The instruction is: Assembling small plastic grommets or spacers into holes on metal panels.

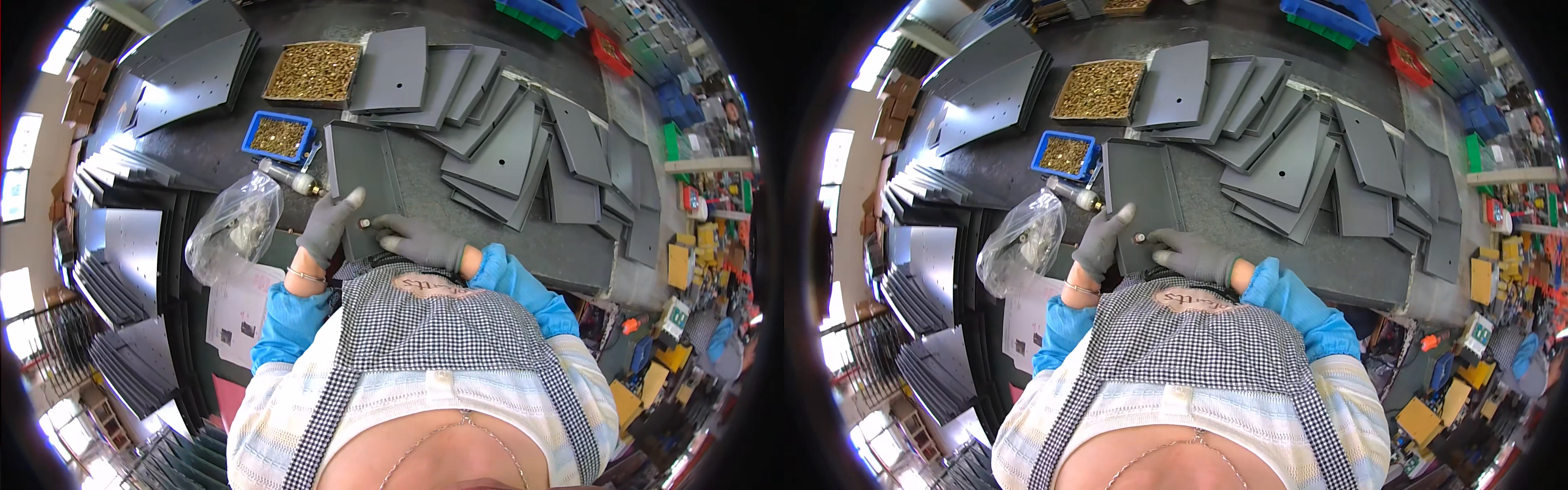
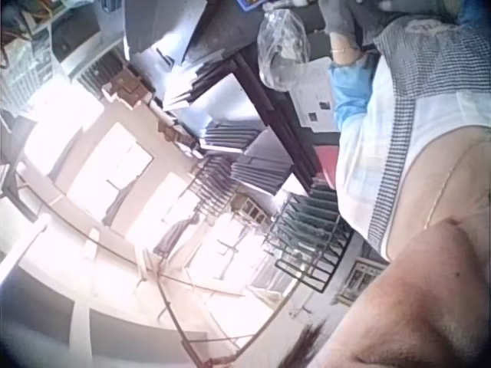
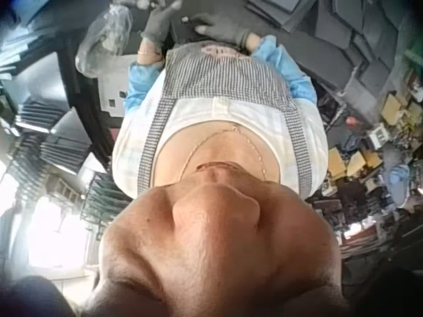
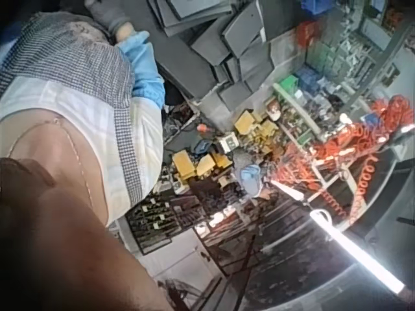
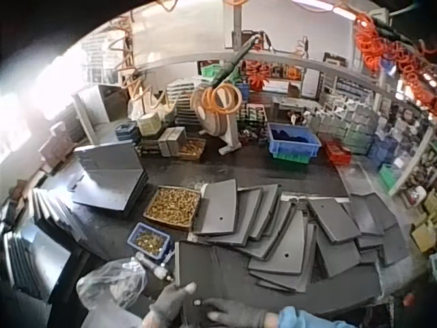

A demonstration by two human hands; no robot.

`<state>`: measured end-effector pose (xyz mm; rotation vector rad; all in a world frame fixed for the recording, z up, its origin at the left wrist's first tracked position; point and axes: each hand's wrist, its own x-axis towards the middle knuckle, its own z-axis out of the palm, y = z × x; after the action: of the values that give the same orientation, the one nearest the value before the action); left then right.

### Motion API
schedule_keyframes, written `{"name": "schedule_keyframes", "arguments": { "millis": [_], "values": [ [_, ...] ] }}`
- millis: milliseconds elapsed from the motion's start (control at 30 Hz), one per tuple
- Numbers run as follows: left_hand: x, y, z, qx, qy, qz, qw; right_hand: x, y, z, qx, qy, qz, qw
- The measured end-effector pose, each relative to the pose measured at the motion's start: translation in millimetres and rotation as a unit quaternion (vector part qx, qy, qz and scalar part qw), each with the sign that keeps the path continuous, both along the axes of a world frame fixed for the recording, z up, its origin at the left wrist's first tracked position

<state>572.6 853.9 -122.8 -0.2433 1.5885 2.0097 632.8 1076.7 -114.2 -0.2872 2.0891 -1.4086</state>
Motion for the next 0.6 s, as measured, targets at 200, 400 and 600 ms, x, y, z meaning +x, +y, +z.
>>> {"name": "schedule_keyframes", "arguments": {
  "millis": [200, 400, 600],
  "values": [
    [33.1, -47.1, -38.6, 0.034, -0.021, 0.113, 0.993, -7.2, 8.1, 12.6, -0.04, 0.117, -0.205, 0.971],
    [59.6, -32.7, 28.7, 0.059, 0.101, 0.1, 0.988, -11.6, 30.4, 2.0, -0.271, -0.036, -0.24, 0.931],
    [79.7, -12.7, 52.4, -0.129, 0.158, 0.03, 0.979, -26.4, 10.5, -31.2, -0.3, -0.034, -0.2, 0.932]
  ]
}}
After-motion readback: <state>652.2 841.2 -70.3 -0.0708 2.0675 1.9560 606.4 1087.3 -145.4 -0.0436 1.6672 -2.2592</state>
